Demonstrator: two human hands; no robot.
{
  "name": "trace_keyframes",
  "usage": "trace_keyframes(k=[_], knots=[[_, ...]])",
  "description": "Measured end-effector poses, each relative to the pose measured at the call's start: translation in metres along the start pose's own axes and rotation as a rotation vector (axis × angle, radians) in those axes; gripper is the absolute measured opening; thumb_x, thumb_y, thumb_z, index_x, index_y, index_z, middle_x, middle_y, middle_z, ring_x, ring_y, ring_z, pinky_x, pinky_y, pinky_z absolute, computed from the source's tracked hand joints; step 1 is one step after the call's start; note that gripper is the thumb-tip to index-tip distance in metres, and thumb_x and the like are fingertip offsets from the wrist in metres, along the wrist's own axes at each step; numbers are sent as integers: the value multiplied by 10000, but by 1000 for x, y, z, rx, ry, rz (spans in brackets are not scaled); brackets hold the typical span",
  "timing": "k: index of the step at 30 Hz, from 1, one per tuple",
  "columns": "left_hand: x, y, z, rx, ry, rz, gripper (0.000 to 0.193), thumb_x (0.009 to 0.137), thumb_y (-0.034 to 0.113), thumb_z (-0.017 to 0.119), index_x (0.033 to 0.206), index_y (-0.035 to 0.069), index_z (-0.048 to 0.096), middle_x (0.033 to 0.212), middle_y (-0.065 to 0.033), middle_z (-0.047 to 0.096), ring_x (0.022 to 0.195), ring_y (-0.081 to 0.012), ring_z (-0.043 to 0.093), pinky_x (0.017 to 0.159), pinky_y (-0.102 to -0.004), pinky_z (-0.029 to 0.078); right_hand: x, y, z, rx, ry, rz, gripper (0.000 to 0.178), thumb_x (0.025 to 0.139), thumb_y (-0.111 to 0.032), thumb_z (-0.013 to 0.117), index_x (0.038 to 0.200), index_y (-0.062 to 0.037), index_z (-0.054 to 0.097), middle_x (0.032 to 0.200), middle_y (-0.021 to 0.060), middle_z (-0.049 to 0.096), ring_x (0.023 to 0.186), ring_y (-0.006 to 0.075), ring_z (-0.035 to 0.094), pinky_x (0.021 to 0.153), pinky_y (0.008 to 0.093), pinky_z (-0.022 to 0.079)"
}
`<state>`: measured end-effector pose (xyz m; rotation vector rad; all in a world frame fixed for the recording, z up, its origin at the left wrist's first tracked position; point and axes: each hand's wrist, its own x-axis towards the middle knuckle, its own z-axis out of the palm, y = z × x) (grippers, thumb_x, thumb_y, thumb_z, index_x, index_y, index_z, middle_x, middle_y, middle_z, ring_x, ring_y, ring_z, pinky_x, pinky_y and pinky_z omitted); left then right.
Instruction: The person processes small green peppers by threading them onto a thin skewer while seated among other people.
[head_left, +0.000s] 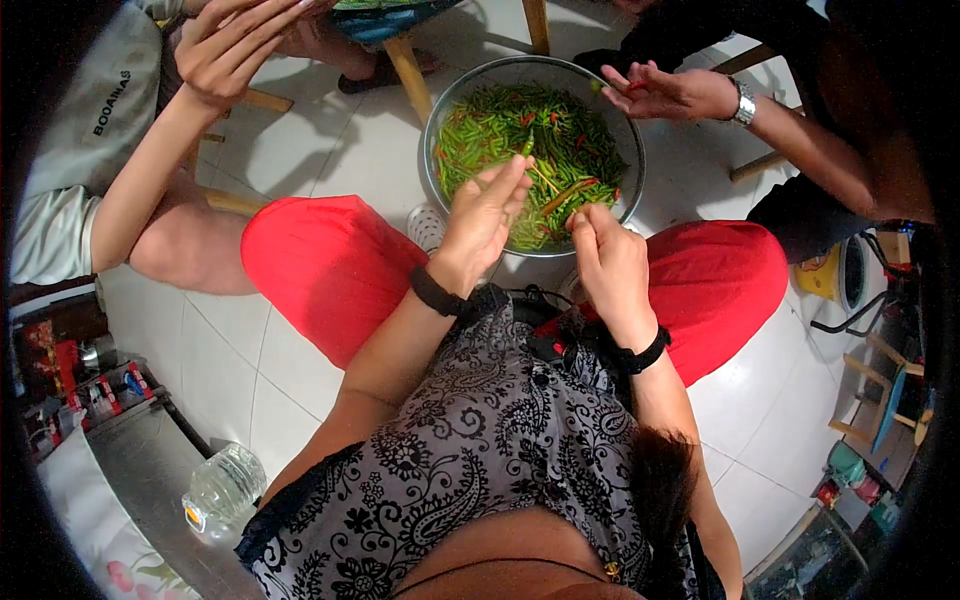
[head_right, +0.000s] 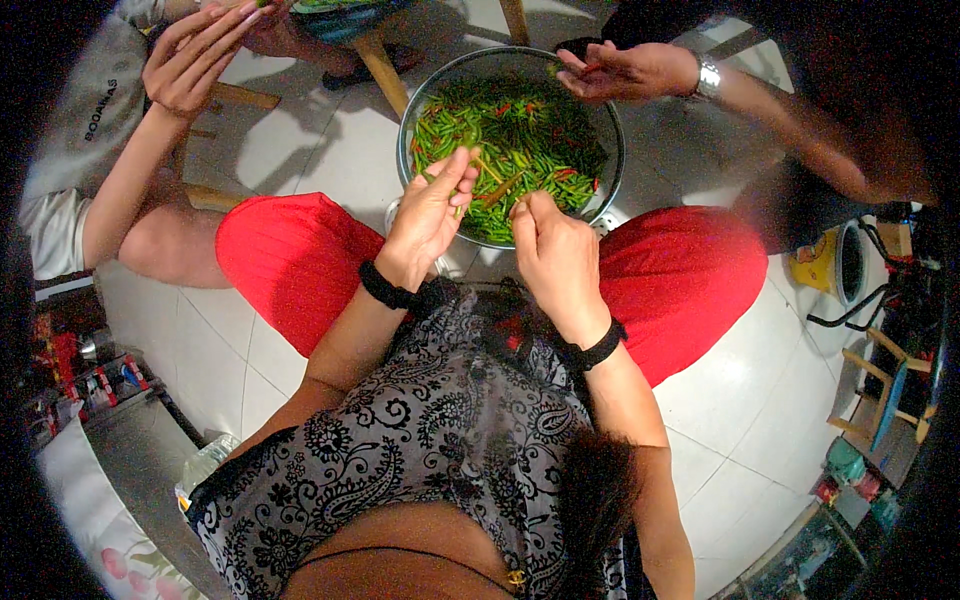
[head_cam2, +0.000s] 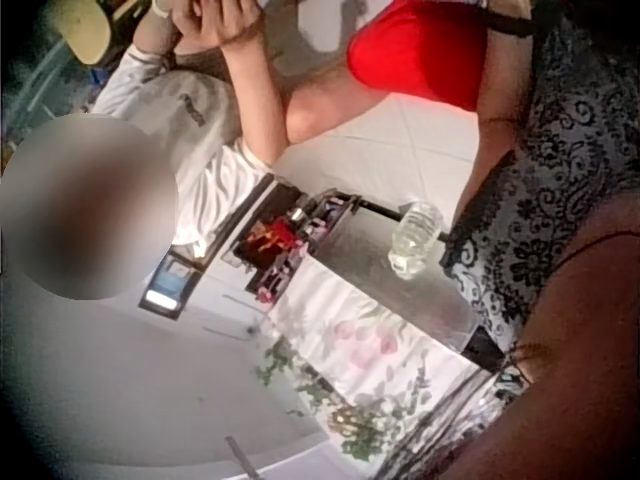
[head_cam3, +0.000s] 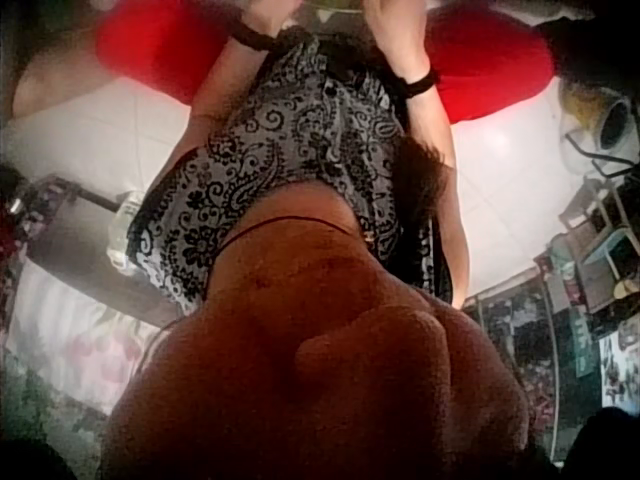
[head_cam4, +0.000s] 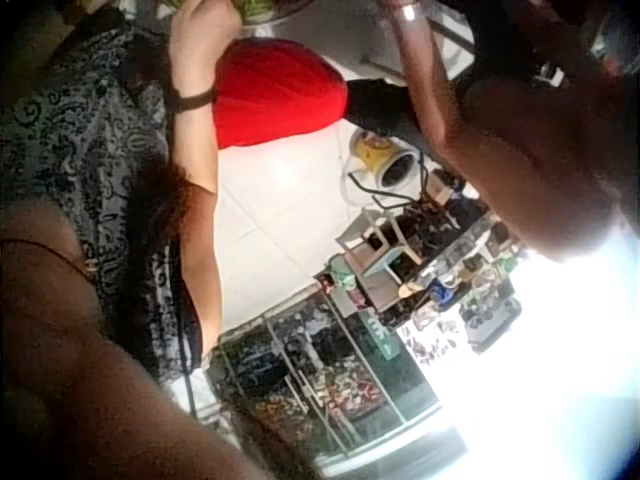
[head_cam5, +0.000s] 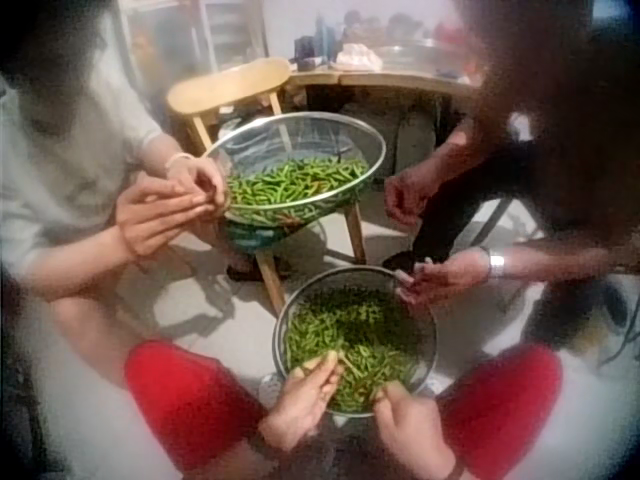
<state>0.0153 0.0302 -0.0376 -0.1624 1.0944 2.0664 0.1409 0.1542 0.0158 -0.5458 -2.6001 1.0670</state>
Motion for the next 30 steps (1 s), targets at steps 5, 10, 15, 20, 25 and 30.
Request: trace_keyframes(k=[5,10,15,20,25,30], knots=[[-1,-3,4,24,-60,92,348,971,189,638,1221,-50,600,964,-27,640,795,-53,509,654,-168,410,0,-2,-1,-14,0,35,195,963,-199,527,886,-38,605,653,233,601,639,420,636,583,504,488],[-4,-5,7,122,11,180,355,958,181,656,1214,-61,612,1003,-54,671,809,-57,524,656,-174,415,-1,-3,-1,-28,16,43,206,966,-207,525,891,-34,610,643,238,598,625,423,634,576,508,489],[-3,-8,6,172,101,218,360,934,194,693,1187,-56,638,983,-61,698,780,-60,543,638,-181,421,-1,-4,0,-28,10,43,207,968,-202,529,889,-27,606,634,243,595,626,427,636,572,510,493],[-10,0,15,316,153,284,326,919,184,711,1135,-57,672,931,-62,720,755,-72,589,632,-180,434,-3,-6,0,-67,8,50,190,971,-192,533,895,-26,586,631,240,596,627,432,635,563,516,495],[-11,-4,14,623,191,425,264,895,124,732,1083,-59,703,884,-66,723,730,-79,623,637,-217,481,-5,-8,4,-62,9,33,166,971,-176,536,905,-27,570,642,241,601,624,434,633,551,518,495],[-18,-10,20,1018,12,762,206,907,119,718,1040,-38,729,867,-45,712,723,-80,621,649,-212,490,-2,-4,6,-66,64,17,162,972,-162,532,898,-22,565,667,247,605,639,436,632,558,512,493]])
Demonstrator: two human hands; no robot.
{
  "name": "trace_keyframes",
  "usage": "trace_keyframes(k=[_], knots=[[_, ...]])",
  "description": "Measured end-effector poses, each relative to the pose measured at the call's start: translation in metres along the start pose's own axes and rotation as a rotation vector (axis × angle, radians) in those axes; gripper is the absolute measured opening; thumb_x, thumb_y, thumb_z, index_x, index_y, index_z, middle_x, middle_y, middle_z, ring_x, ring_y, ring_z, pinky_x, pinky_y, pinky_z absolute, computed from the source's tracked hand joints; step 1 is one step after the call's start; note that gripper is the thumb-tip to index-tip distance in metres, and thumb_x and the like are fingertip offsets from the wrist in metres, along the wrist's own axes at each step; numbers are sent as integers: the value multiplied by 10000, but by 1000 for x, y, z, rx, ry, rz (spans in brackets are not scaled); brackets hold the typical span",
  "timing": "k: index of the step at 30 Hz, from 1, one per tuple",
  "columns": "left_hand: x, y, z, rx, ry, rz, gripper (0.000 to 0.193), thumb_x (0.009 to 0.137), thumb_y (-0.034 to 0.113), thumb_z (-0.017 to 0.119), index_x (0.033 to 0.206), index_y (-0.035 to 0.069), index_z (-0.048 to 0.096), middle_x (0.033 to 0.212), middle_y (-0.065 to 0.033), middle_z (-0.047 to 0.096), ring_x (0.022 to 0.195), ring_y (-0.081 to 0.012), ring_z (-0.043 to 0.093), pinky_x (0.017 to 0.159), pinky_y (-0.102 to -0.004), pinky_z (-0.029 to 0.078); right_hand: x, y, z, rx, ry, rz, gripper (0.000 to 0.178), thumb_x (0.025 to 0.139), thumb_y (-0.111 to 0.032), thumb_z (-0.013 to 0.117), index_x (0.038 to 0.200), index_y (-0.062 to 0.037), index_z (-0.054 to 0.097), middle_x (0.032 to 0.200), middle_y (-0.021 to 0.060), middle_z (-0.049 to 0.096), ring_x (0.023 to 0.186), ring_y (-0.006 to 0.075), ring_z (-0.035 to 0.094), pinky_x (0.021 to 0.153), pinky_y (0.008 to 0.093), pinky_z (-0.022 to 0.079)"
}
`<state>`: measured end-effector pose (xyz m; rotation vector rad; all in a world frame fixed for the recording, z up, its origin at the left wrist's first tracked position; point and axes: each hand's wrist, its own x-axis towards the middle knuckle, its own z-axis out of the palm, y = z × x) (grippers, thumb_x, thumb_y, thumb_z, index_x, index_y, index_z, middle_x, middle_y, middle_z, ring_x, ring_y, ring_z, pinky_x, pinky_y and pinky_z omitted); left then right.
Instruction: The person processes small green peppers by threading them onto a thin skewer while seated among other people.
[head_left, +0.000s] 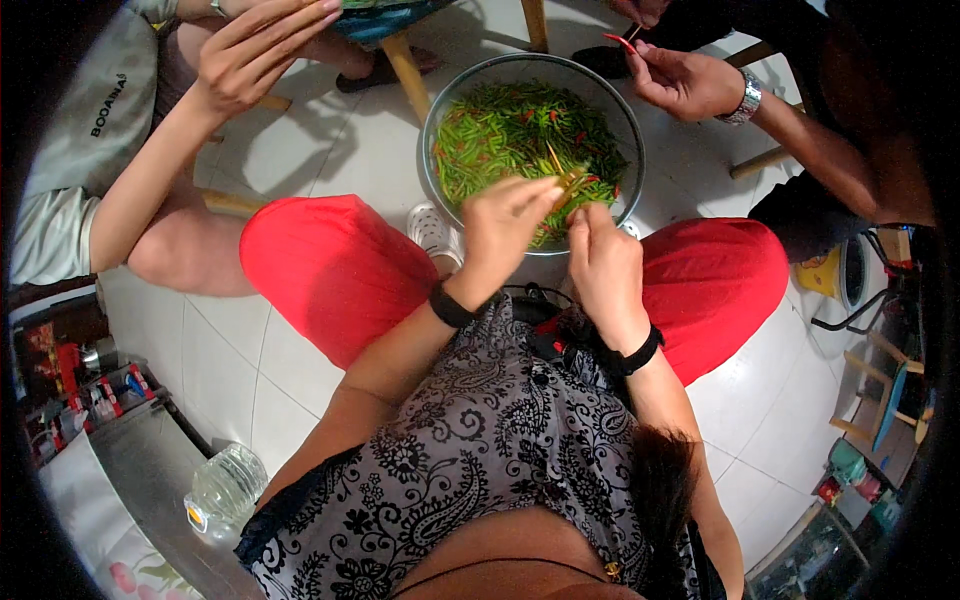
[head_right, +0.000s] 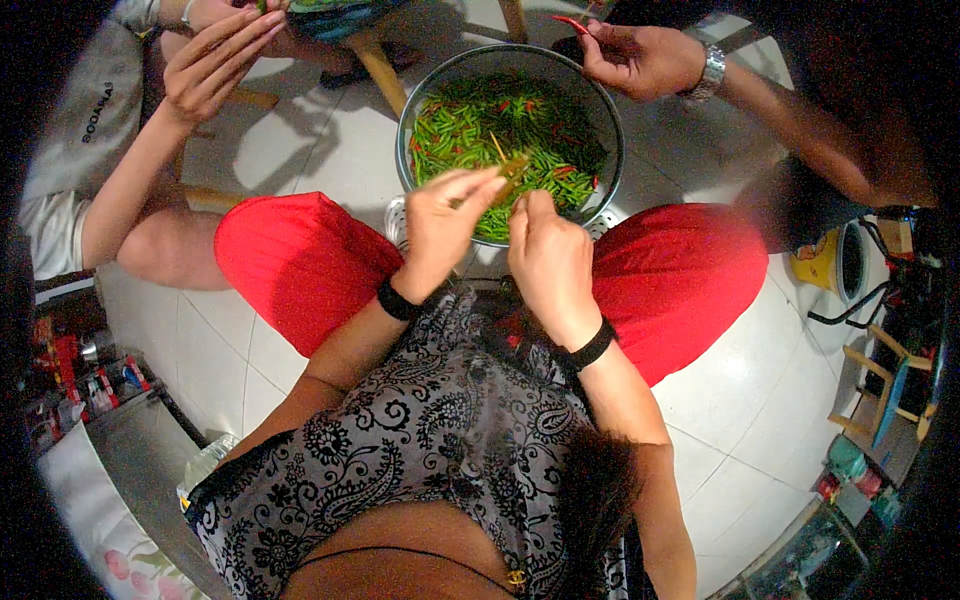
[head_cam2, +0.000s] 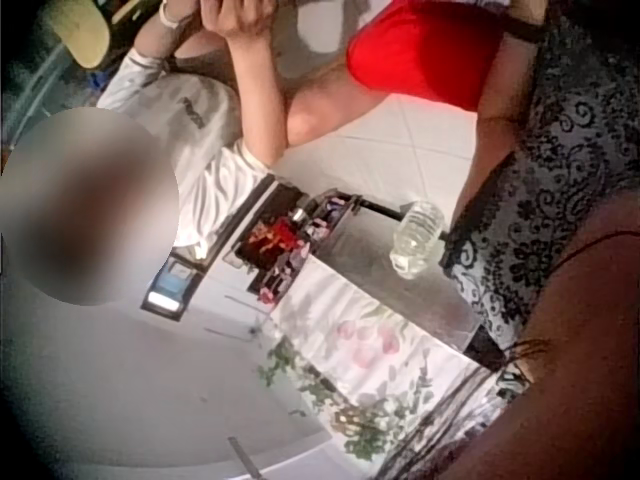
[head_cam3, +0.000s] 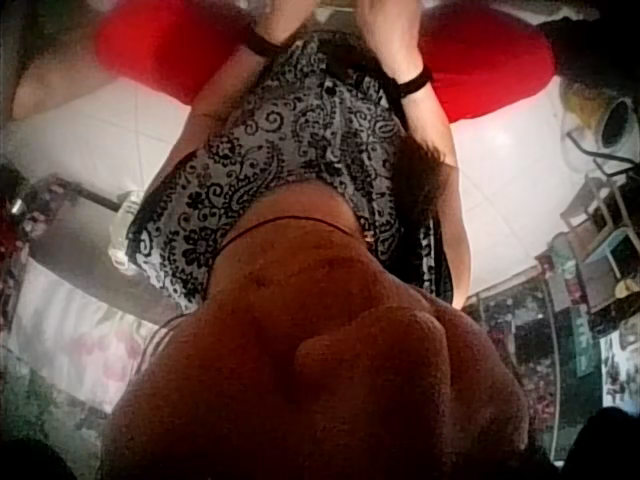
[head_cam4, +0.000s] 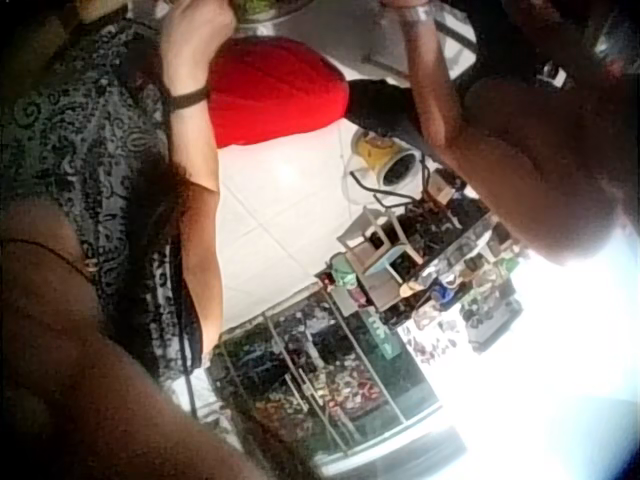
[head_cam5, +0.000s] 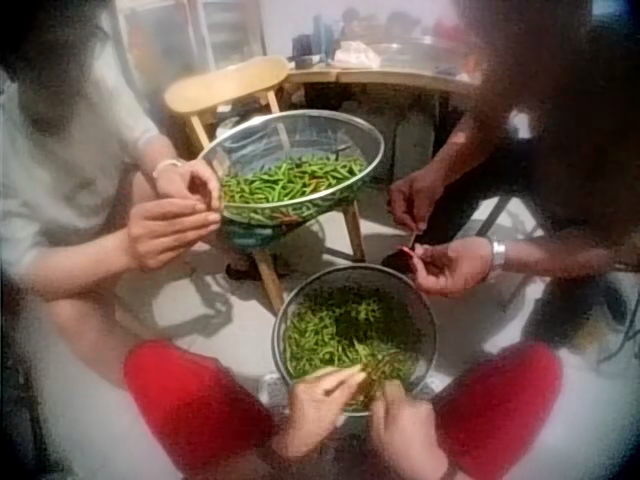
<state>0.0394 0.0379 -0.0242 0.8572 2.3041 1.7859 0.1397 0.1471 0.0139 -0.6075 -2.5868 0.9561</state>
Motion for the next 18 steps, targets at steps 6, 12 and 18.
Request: trace_keyframes(k=[6,12,18], knots=[[9,-12,5,-858,-105,-701,327,958,215,617,1194,-12,611,980,-56,599,811,-135,561,691,-236,462,10,7,-4,71,49,23,185,982,-163,522,873,-19,561,689,230,614,658,419,639,574,502,483],[8,-40,-9,-1497,-44,-994,336,996,179,490,1245,-46,498,1106,-107,590,940,-167,579,824,-277,479,11,15,-8,137,91,59,217,993,-180,497,913,-23,624,683,182,632,639,357,656,592,426,499],[12,-36,-8,-1261,-107,-745,318,1003,93,528,1288,-45,498,1217,-130,611,941,-133,590,834,-241,502,8,11,-7,144,0,67,215,990,-182,505,902,-23,620,703,185,641,649,369,656,591,431,498]])
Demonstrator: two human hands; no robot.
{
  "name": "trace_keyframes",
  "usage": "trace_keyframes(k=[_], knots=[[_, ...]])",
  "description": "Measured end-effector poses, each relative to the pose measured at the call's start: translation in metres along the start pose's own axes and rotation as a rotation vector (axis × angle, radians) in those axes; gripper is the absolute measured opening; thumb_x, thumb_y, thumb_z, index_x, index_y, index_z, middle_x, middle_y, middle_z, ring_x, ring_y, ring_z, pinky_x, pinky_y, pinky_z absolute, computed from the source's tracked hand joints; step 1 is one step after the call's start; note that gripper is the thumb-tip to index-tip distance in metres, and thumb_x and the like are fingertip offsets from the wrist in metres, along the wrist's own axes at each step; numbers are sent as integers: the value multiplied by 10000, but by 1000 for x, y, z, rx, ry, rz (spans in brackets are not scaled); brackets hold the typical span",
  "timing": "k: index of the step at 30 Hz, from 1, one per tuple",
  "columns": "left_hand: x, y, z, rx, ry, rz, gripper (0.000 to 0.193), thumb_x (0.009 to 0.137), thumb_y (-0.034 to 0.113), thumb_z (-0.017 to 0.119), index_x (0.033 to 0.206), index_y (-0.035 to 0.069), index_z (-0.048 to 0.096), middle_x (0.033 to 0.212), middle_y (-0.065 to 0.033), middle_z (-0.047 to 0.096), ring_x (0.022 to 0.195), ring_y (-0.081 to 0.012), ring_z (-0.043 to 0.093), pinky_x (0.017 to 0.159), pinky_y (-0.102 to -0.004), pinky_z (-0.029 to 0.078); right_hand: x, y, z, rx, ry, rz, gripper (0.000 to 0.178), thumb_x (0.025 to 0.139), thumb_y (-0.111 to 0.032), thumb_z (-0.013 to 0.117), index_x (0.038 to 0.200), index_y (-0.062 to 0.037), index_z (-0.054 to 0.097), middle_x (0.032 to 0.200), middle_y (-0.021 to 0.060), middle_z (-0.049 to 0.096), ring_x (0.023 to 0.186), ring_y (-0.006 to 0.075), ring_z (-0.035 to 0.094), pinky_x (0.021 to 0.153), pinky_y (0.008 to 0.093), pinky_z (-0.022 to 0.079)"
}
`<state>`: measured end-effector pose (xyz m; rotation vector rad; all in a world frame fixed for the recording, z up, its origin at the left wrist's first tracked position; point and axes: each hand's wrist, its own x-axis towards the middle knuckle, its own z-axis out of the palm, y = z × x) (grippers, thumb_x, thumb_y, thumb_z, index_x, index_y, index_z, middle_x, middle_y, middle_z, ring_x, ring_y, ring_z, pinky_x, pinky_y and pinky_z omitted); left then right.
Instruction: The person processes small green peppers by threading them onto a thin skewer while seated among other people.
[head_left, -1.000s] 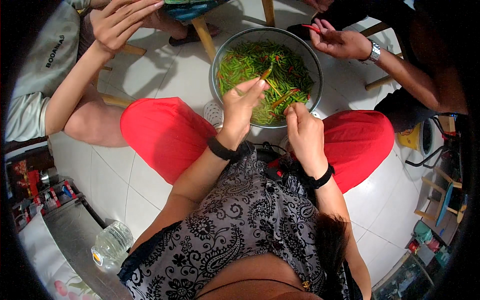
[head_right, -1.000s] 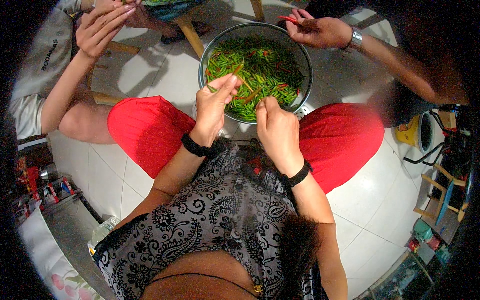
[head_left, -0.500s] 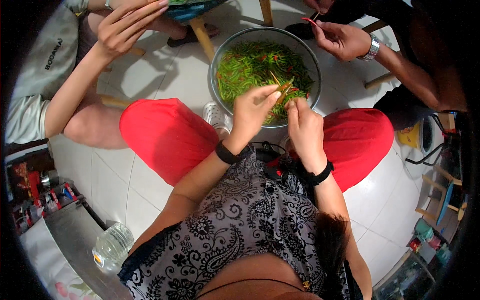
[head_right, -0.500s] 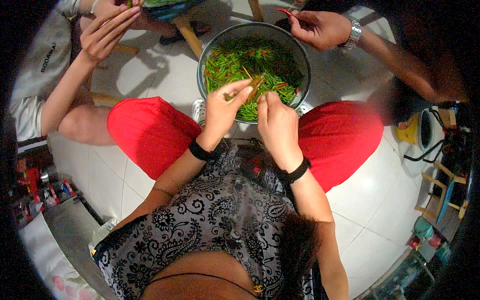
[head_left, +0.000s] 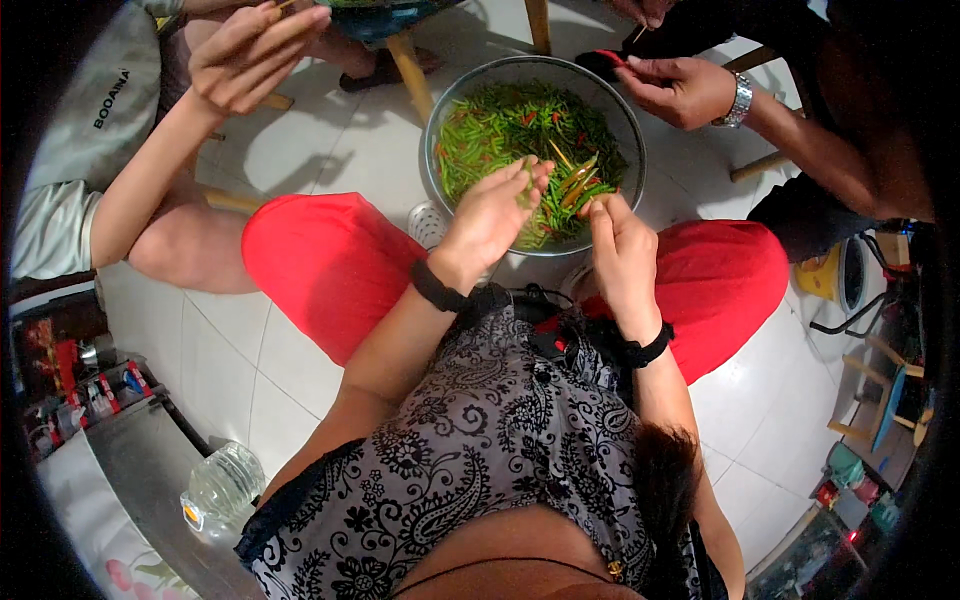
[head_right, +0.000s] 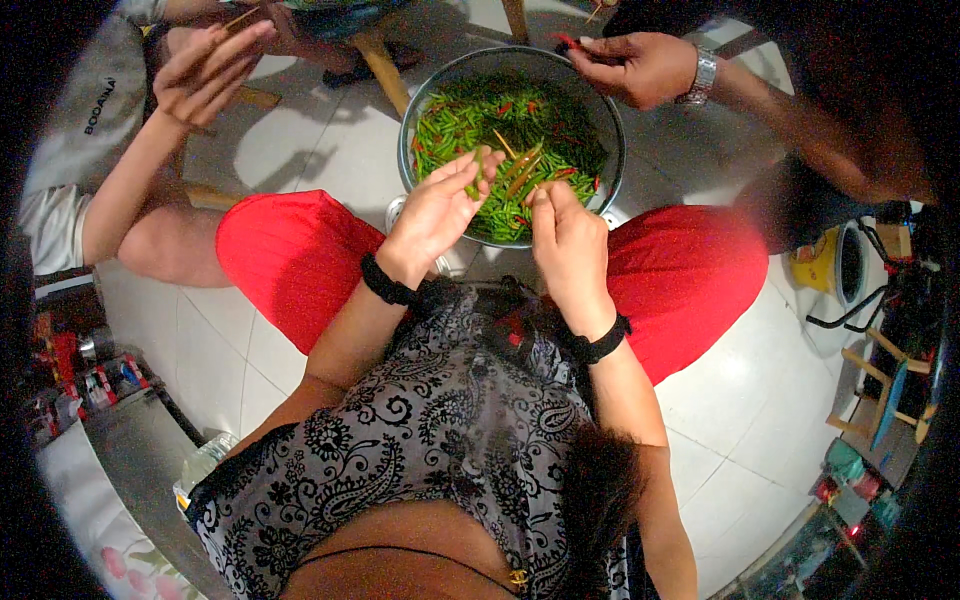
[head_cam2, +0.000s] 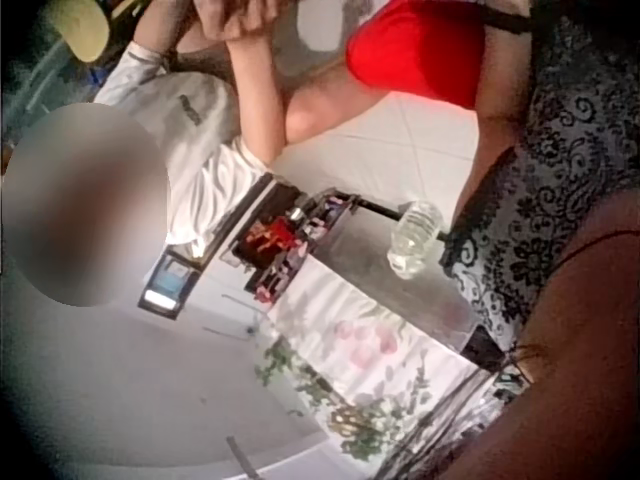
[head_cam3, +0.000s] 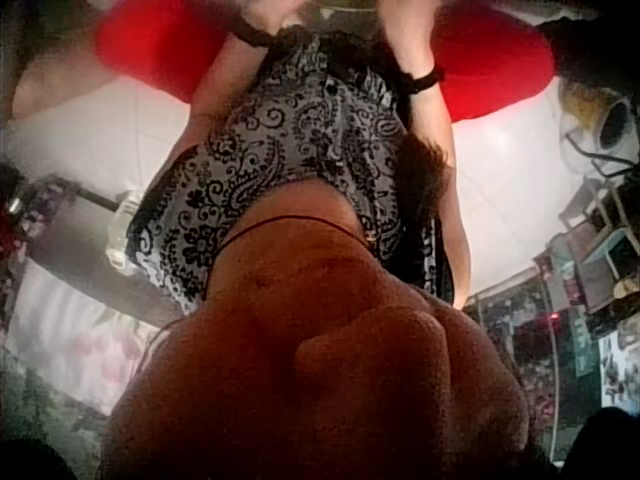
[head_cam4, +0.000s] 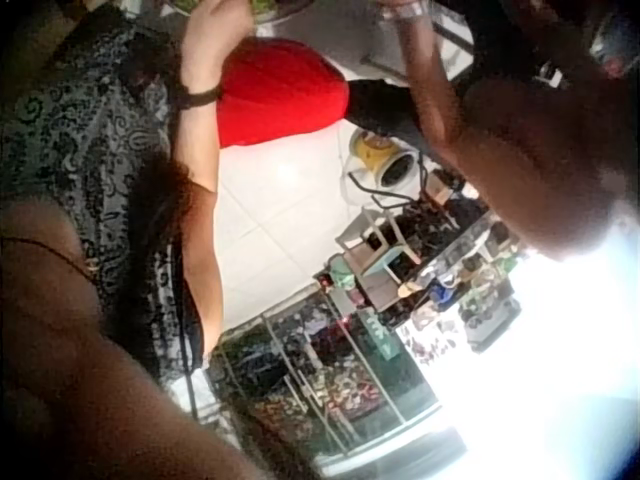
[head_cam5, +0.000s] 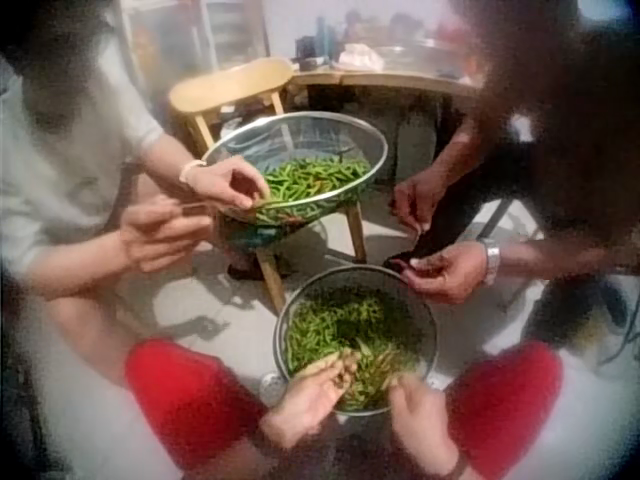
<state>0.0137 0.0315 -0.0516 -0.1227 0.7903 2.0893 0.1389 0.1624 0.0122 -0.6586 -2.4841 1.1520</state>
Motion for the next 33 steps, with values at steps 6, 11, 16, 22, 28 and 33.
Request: trace_keyframes(k=[6,11,16,22,28,33], knots=[[-4,4,6,226,121,91,277,972,208,633,1169,14,633,1044,-51,688,807,-44,557,689,-166,458,-2,-3,-1,1,-53,-17,212,975,-189,517,884,-36,633,697,201,630,660,376,658,598,449,502],[-2,2,-2,239,76,98,277,956,237,664,1127,20,659,936,-12,673,712,-19,492,594,-156,388,-3,-2,0,0,-62,-11,212,968,-189,521,879,-37,639,687,205,624,657,375,659,597,451,502],[-5,5,6,257,90,73,282,963,231,655,1118,-4,649,884,-2,629,663,-10,441,533,-142,343,-3,-5,-3,-1,-76,5,215,963,-180,520,869,-30,641,687,206,626,653,376,658,597,451,502],[-4,3,5,319,55,139,326,953,218,670,1162,-30,638,883,-10,630,655,-21,411,545,-163,342,-4,-8,-5,-7,-67,1,208,956,-175,523,872,-24,639,693,211,625,657,390,653,598,453,499],[-6,1,10,519,192,332,366,900,124,727,1205,-56,633,976,-69,700,835,-84,629,725,-205,500,-4,-10,-8,-54,-90,33,200,942,-182,534,885,-19,634,681,238,608,663,419,637,601,479,494],[-10,14,11,857,169,480,283,856,117,769,1074,-53,707,921,-59,720,826,-106,668,745,-226,523,-4,-9,-11,-90,-95,15,196,938,-180,538,887,-18,635,670,251,598,661,427,635,598,493,487]])
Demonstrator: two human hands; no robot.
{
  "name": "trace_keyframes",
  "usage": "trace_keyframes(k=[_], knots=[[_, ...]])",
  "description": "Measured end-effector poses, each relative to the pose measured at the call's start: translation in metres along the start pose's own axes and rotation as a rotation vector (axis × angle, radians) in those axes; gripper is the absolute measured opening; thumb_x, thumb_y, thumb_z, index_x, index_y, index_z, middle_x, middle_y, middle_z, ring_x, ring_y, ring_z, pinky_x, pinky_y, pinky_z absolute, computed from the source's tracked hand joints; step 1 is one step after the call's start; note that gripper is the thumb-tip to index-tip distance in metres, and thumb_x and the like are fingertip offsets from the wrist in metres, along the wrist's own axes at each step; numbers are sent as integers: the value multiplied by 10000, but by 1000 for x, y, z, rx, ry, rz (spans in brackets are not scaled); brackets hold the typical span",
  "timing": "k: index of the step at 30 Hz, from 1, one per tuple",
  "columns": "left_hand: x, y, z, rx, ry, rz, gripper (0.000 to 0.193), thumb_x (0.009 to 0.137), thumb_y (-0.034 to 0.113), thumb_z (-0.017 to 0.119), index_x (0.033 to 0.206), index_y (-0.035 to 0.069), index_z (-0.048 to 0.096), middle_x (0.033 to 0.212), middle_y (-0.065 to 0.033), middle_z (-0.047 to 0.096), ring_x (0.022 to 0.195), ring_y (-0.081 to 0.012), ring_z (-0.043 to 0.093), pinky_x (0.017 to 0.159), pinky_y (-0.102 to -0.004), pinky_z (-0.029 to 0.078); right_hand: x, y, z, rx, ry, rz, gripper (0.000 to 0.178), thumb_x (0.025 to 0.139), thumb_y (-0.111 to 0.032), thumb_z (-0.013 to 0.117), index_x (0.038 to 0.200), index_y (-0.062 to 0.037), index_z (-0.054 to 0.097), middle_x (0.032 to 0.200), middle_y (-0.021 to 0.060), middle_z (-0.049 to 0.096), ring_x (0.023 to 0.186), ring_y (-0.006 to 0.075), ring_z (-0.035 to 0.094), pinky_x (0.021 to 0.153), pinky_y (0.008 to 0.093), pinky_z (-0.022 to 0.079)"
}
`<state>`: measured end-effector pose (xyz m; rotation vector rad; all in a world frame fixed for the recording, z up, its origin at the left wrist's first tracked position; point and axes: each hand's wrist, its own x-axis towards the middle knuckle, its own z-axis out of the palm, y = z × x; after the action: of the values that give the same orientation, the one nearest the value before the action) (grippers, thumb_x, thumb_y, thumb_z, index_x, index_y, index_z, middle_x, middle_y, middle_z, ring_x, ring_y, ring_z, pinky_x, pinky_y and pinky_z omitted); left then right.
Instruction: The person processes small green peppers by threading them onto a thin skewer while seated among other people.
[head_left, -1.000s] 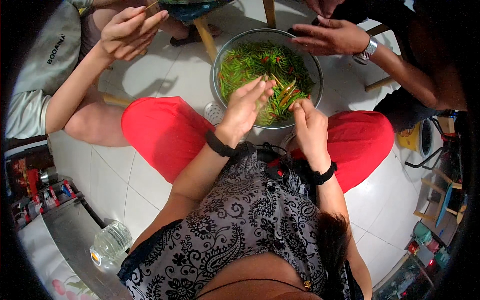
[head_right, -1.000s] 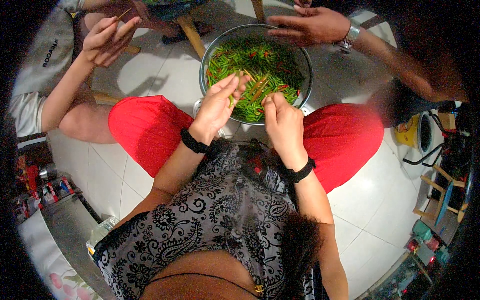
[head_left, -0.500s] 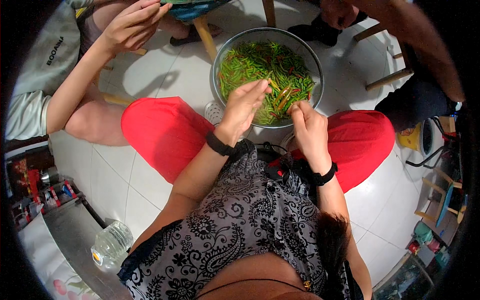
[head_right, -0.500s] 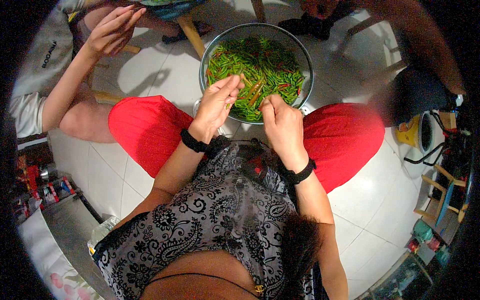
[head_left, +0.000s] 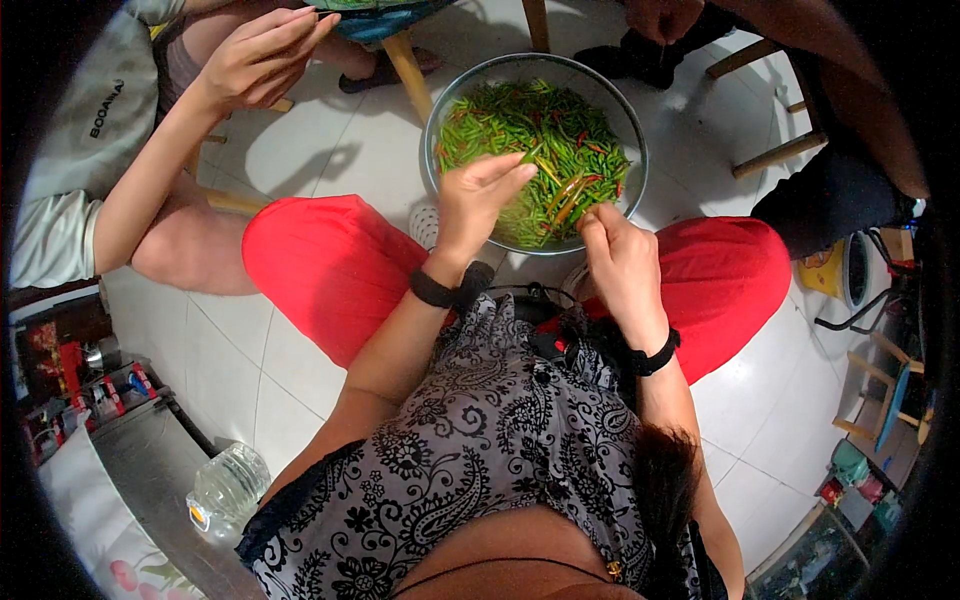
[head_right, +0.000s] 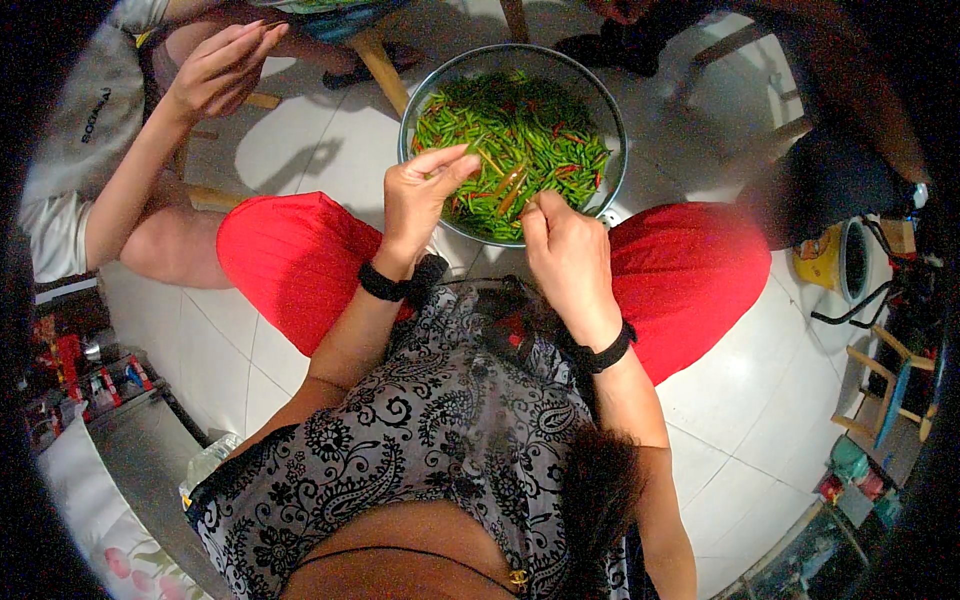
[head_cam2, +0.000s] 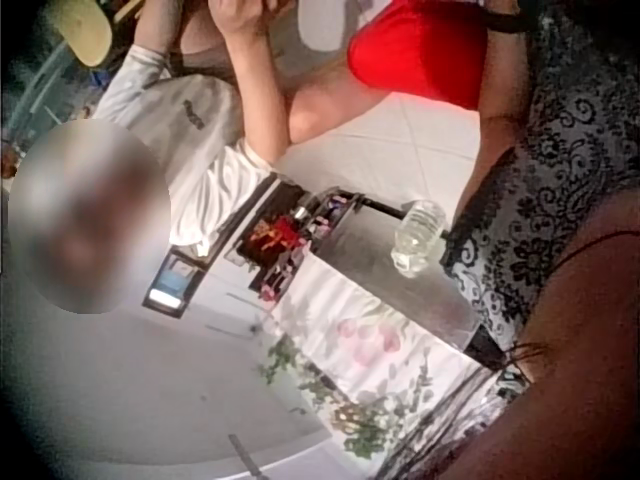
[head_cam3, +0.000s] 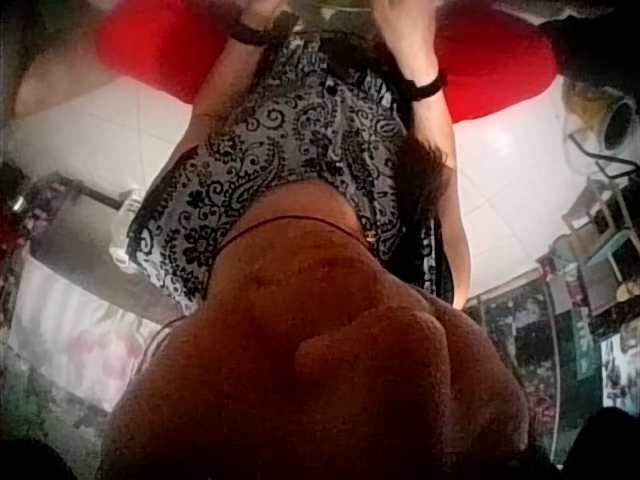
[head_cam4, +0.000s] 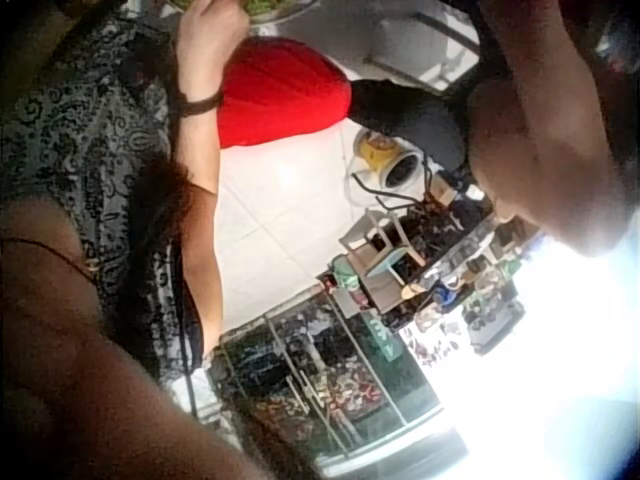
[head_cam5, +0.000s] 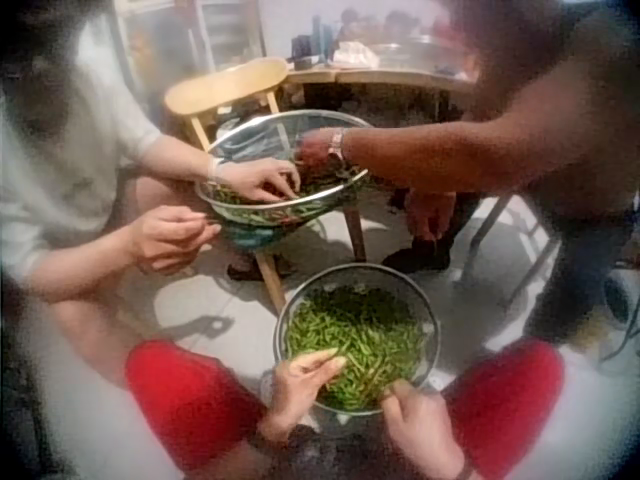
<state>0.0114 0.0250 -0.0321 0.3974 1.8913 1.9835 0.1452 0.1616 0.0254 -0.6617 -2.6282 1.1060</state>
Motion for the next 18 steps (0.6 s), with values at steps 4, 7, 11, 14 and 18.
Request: trace_keyframes(k=[4,7,11,14,18], knots=[[3,8,-6,309,-52,229,212,834,112,779,996,-21,745,885,-51,722,775,-93,652,702,-226,510,-1,-3,-3,38,6,14,198,936,-175,537,862,-11,620,665,252,591,658,434,630,594,493,482],[3,11,-7,406,-71,321,201,819,106,784,980,-11,751,857,-60,714,754,-100,640,680,-233,502,-1,-2,-3,44,9,22,201,934,-171,536,843,-6,607,664,255,585,658,439,626,591,495,478],[5,5,-5,378,-90,378,211,805,88,782,974,-32,741,783,-88,692,659,-130,626,583,-251,472,-1,1,0,68,17,16,204,935,-169,533,836,-3,600,669,258,584,661,443,624,589,496,476],[3,-1,-2,336,-203,335,211,827,79,764,1006,-30,735,830,-86,692,710,-123,625,626,-253,483,-1,2,5,55,42,1,212,942,-174,529,840,-2,600,680,258,591,671,437,631,594,492,482],[1,-12,3,59,-316,109,306,923,75,651,1202,-49,640,1041,-87,679,952,-117,596,787,-244,479,3,3,4,29,75,17,228,958,-186,520,849,-5,603,702,247,612,694,420,648,606,476,496]])
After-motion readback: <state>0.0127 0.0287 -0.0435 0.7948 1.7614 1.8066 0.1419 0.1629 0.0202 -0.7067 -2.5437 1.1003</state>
